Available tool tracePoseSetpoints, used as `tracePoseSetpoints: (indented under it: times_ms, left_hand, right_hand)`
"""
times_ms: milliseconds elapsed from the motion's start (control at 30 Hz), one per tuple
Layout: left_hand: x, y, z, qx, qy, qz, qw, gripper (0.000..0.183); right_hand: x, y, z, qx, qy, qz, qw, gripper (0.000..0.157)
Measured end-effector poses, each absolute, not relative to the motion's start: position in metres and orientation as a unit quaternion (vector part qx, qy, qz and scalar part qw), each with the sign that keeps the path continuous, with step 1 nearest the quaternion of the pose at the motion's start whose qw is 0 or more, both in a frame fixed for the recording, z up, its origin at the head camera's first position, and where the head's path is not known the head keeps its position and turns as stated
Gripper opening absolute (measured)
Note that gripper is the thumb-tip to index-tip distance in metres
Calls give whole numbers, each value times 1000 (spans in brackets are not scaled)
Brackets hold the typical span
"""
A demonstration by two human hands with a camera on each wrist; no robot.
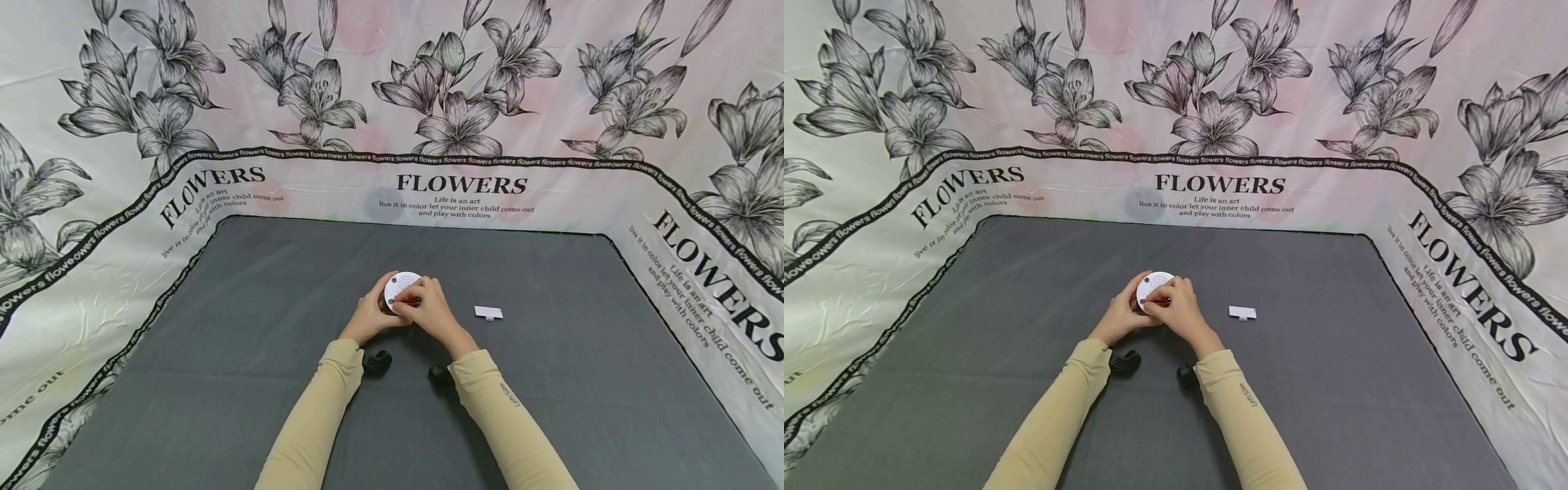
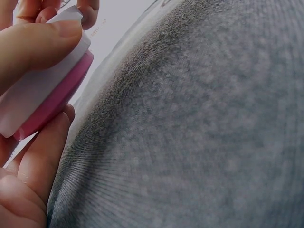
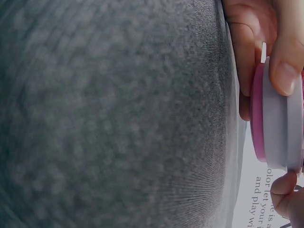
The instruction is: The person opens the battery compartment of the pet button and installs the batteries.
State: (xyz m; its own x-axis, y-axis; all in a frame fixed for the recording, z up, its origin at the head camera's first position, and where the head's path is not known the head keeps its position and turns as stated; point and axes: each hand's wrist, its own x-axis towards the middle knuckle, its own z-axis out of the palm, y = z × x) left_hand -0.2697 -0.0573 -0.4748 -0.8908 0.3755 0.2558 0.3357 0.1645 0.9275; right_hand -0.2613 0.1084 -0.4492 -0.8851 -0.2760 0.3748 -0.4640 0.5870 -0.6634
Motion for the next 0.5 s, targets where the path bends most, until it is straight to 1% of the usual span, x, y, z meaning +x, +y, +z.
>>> tracePoseSetpoints:
  times_ms: [133,333,500]
  left_hand:
    - [-264,-58,-465,238,757,608,23,91]
    - [-266,-58,-466,251,738,625,38,92]
    - [-266,-58,-467,254,735,628,36,91]
  right_hand:
    - [-262,108,-449,206,-883,404,118,4]
    - [-263,105,-449,191,-889,399,120,7]
    - [-264,103,-447,179,-896,390,117,8]
